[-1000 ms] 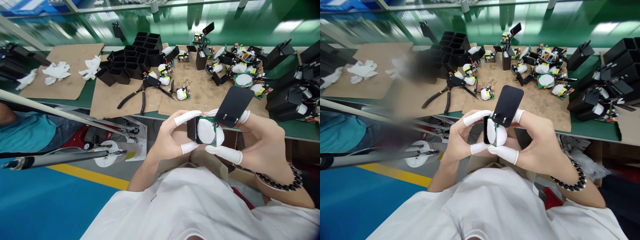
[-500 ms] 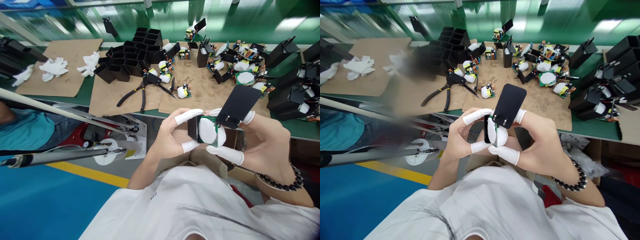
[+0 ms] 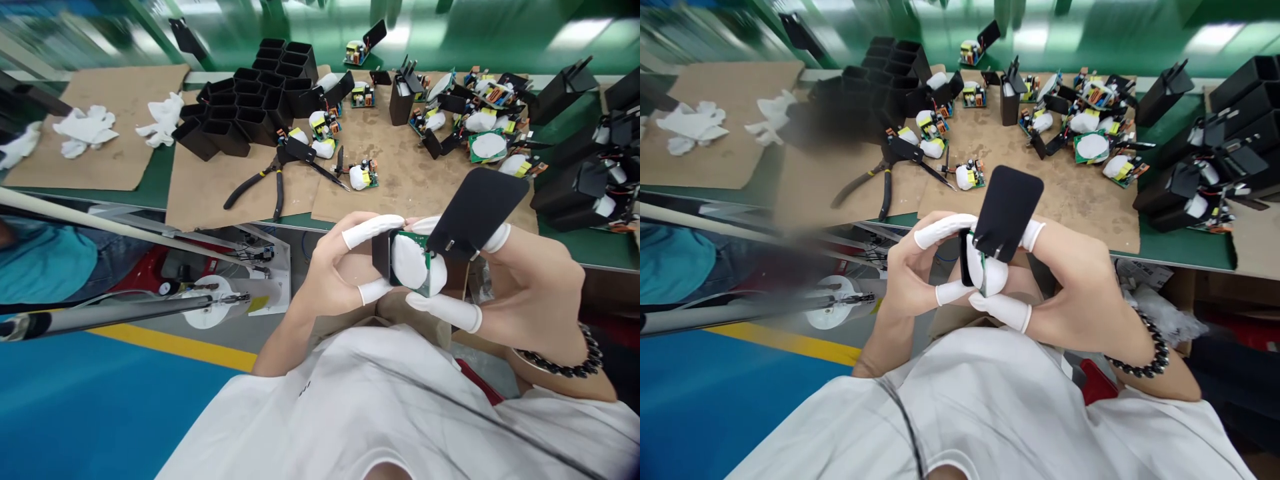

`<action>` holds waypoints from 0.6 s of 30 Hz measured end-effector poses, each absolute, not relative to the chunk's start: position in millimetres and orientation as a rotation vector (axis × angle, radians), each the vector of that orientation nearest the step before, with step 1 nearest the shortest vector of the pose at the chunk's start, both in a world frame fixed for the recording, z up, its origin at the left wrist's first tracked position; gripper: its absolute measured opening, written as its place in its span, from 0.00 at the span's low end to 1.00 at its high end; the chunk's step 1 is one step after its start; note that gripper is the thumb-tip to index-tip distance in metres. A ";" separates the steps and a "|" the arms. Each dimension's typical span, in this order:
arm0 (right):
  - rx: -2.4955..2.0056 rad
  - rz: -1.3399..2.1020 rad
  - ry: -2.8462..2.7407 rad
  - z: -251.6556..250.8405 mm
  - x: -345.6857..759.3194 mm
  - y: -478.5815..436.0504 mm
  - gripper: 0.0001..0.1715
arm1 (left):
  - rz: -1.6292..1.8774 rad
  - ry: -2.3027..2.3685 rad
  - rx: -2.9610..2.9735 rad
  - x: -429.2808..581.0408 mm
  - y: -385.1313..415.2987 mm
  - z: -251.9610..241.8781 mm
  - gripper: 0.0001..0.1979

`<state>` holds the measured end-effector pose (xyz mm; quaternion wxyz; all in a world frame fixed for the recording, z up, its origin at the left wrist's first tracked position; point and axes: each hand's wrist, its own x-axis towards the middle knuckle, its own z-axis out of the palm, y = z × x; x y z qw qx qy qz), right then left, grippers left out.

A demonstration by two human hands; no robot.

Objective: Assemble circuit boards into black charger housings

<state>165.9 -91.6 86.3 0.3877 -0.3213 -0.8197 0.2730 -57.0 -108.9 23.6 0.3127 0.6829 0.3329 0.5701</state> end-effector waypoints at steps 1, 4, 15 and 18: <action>-0.799 0.678 -2.098 87.7 165.5 -91.8 0.17 | 1.516 0.870 1.807 -57.1 -108.1 22.1 0.36; -0.804 0.658 -2.130 92.4 164.9 -93.2 0.16 | 1.554 0.847 1.822 -57.2 -104.9 16.9 0.38; -0.814 0.525 -2.217 90.9 160.9 -93.6 0.13 | 1.528 0.902 1.830 -55.5 -106.7 15.0 0.32; -0.784 0.552 -2.254 83.5 156.7 -87.0 0.14 | 1.510 0.875 1.766 -53.3 -105.3 7.6 0.33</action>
